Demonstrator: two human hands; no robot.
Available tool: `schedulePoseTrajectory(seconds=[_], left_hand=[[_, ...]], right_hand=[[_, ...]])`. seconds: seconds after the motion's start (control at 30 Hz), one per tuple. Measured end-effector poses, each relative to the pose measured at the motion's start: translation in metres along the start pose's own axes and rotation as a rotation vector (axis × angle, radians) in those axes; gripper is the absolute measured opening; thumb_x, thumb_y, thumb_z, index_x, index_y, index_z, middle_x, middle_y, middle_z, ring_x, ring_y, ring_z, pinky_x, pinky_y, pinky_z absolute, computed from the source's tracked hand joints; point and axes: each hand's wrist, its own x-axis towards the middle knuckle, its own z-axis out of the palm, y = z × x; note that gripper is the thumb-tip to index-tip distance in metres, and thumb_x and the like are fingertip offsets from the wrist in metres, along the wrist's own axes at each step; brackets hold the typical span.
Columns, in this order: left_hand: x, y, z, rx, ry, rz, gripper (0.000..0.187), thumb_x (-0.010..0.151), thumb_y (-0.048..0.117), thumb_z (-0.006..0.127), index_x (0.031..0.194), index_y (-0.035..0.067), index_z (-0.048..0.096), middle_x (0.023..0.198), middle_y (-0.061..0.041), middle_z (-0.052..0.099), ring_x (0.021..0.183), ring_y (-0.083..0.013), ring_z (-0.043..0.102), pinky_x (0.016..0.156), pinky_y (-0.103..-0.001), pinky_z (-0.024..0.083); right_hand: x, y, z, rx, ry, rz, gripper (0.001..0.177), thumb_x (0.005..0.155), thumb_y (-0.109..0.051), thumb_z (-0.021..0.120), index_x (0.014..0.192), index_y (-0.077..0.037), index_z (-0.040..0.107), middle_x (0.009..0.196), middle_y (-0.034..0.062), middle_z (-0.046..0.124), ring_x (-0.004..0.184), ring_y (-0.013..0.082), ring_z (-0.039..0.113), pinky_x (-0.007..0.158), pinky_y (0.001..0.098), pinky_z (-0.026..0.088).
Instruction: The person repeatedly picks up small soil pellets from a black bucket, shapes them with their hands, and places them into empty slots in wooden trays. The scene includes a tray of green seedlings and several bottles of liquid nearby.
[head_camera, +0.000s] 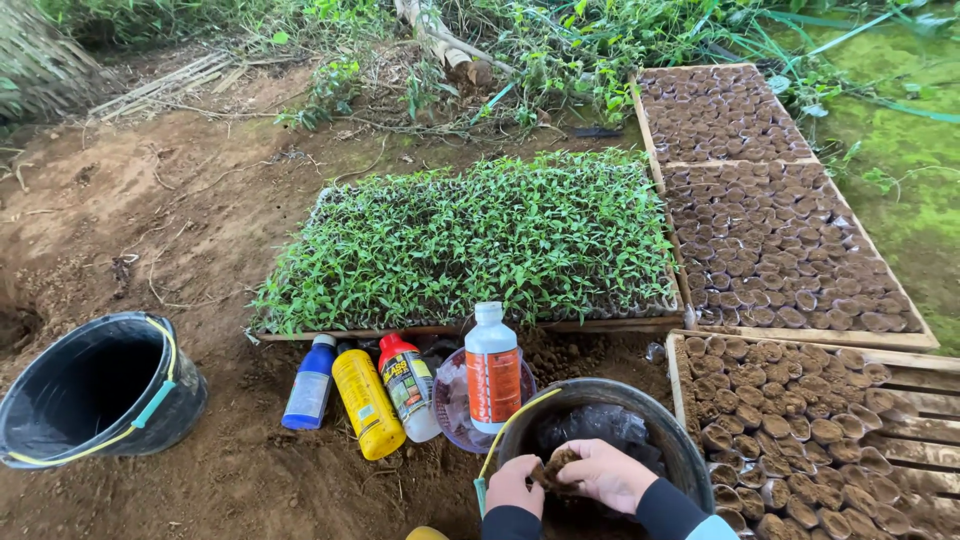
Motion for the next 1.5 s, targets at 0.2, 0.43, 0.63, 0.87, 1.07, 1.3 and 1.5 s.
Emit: schedulePoseTrajectory(seconds=[0.2,0.43,0.63,0.87,1.07,1.3,1.5], left_hand=[[-0.006,0.007,0.000,-0.052,0.062,0.122,0.039,0.075,0.013,0.066,0.110,0.022,0.079,0.119,0.001,0.077,0.116,-0.0204,0.069,0.105,-0.033,0.050],[-0.008,0.012,0.000,-0.041,0.039,0.062,0.038,0.075,0.021,0.069,0.111,0.025,0.078,0.122,0.003,0.075,0.118,-0.0206,0.068,0.104,-0.034,0.051],[-0.016,0.027,-0.011,0.003,0.027,0.085,0.008,0.073,0.016,0.065,0.073,0.020,0.059,0.085,0.002,0.069,0.089,-0.0230,0.067,0.077,-0.036,0.052],[-0.008,0.012,0.001,-0.007,0.050,0.045,0.009,0.069,0.022,0.069,0.078,0.022,0.068,0.091,0.004,0.074,0.092,-0.0217,0.069,0.082,-0.034,0.053],[-0.008,0.012,-0.001,-0.125,0.104,-0.030,0.031,0.067,0.017,0.065,0.094,0.024,0.079,0.100,0.007,0.079,0.092,-0.0114,0.073,0.078,-0.023,0.062],[-0.007,0.003,0.006,-0.245,0.127,-0.075,0.036,0.072,0.010,0.068,0.101,0.023,0.085,0.107,0.007,0.082,0.099,-0.0059,0.077,0.082,-0.018,0.067],[-0.012,0.019,-0.008,-0.247,0.062,-0.041,0.039,0.076,0.007,0.065,0.105,0.024,0.085,0.111,0.008,0.081,0.105,-0.0064,0.075,0.086,-0.020,0.067]], right_hand=[[-0.011,-0.001,0.030,-0.160,0.166,-0.074,0.032,0.079,0.017,0.052,0.102,0.011,0.073,0.088,0.0244,0.077,0.077,0.0287,0.071,0.072,0.0323,0.057],[-0.028,-0.014,0.047,-0.464,0.179,-0.101,0.042,0.078,0.015,0.048,0.099,0.004,0.083,0.079,0.0101,0.078,0.067,0.0144,0.063,0.064,0.0250,0.050],[-0.033,-0.017,0.054,-0.717,0.223,-0.078,0.043,0.080,0.008,0.049,0.093,-0.009,0.085,0.077,0.0010,0.077,0.065,0.0088,0.060,0.061,0.0227,0.046],[-0.028,-0.016,0.053,-0.585,0.137,-0.093,0.054,0.077,0.015,0.038,0.107,-0.005,0.079,0.093,0.0065,0.080,0.075,0.0131,0.069,0.062,0.0241,0.053],[-0.019,-0.024,0.035,-0.677,0.334,-0.033,0.033,0.092,-0.006,0.055,0.121,-0.015,0.068,0.120,0.0025,0.072,0.099,0.0176,0.069,0.056,0.0321,0.066],[0.090,0.124,-0.082,-1.434,0.045,-0.543,0.046,0.069,-0.008,0.060,0.114,-0.014,0.068,0.116,0.0130,0.072,0.110,0.0351,0.067,0.098,0.0385,0.052],[0.129,0.185,-0.135,-1.697,-0.352,-0.410,0.026,0.099,-0.017,0.051,0.121,-0.010,0.062,0.115,0.0158,0.055,0.104,0.0392,0.056,0.091,0.0485,0.048]])
